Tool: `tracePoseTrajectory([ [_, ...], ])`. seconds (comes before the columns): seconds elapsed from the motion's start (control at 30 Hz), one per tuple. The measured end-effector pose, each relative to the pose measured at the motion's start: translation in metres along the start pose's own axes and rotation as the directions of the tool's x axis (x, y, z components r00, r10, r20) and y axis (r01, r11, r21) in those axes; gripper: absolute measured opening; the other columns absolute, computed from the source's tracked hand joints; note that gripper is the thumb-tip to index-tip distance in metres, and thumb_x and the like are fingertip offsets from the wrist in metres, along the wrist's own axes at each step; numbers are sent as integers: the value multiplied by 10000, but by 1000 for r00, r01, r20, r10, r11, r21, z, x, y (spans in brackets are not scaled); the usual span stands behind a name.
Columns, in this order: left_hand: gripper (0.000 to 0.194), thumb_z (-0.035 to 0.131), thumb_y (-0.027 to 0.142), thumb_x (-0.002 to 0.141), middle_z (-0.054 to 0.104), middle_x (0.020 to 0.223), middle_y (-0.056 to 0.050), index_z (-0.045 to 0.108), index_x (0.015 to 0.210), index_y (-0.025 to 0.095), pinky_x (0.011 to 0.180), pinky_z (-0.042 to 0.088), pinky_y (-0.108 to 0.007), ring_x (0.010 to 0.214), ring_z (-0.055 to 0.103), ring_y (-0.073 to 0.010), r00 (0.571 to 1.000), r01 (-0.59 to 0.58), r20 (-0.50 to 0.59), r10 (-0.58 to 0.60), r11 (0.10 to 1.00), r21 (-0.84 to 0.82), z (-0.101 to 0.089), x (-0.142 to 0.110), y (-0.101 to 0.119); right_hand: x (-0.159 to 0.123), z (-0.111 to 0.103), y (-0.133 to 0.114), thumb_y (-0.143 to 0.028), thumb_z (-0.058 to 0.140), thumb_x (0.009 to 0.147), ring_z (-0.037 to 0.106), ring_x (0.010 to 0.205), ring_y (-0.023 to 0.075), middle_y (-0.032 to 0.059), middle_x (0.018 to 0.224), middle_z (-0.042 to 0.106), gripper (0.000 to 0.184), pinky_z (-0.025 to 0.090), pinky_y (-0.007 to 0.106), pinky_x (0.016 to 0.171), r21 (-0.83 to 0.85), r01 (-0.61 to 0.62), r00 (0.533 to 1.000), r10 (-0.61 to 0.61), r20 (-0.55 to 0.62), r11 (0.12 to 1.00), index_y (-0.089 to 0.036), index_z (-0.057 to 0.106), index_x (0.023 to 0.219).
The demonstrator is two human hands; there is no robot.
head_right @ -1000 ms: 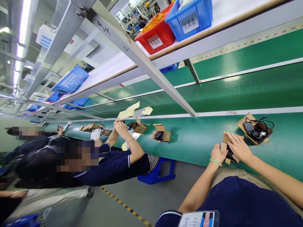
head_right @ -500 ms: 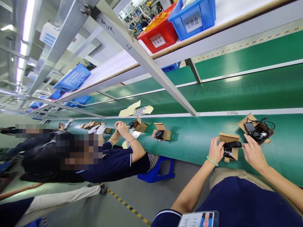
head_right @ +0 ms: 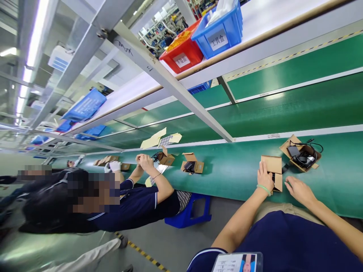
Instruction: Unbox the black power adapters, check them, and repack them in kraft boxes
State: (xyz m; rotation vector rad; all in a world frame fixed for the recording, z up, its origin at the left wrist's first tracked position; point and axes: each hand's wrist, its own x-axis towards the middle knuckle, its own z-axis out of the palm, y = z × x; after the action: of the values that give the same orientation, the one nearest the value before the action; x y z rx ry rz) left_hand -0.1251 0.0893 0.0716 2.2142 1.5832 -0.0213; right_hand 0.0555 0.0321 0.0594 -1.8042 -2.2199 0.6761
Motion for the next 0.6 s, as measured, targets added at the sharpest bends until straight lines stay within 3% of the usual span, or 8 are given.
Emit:
tracePoseTrajectory([
  [0.13,186,603,207,661,91,1530,-92,628,834,144,1036,323,-546,1391,67,-351,992,-125,-18,124,987,-96,-18,-6,-18,6,-9,-12,-369,307,939,617,770,226,62,911,643,278,454,339,641,69,-19,1000,20,-5,997,-216,539,951],
  [0.23,135,611,219,661,294,1428,-111,613,781,159,1004,366,-486,1292,272,-316,974,-218,-106,202,961,-172,-28,-17,-33,14,-14,-23,-358,319,946,618,863,219,69,1018,640,293,471,337,706,116,21,997,-12,-81,993,-217,548,1062],
  [0.3,127,613,221,669,458,1239,-105,609,787,173,943,411,-432,1127,413,-265,973,-214,-137,187,951,-222,-29,-27,-39,22,-13,-30,-325,325,949,598,921,214,77,1075,624,308,467,334,771,111,107,989,-95,-113,988,-211,554,1119],
  [0.4,117,619,197,668,532,993,-73,596,781,175,864,437,-366,942,472,-213,979,-168,-166,121,934,-314,-24,-38,-45,34,-10,-38,-258,376,926,568,891,214,79,1030,621,287,452,334,789,26,248,967,-245,-69,969,-204,607,1087],
  [0.6,134,602,103,638,582,1025,-63,547,737,173,901,429,-338,978,526,-192,982,-115,-191,3,810,-575,-14,-50,-54,53,2,-59,-190,499,860,523,827,218,77,854,579,191,409,332,713,-184,379,925,-374,64,907,-207,681,916],
])
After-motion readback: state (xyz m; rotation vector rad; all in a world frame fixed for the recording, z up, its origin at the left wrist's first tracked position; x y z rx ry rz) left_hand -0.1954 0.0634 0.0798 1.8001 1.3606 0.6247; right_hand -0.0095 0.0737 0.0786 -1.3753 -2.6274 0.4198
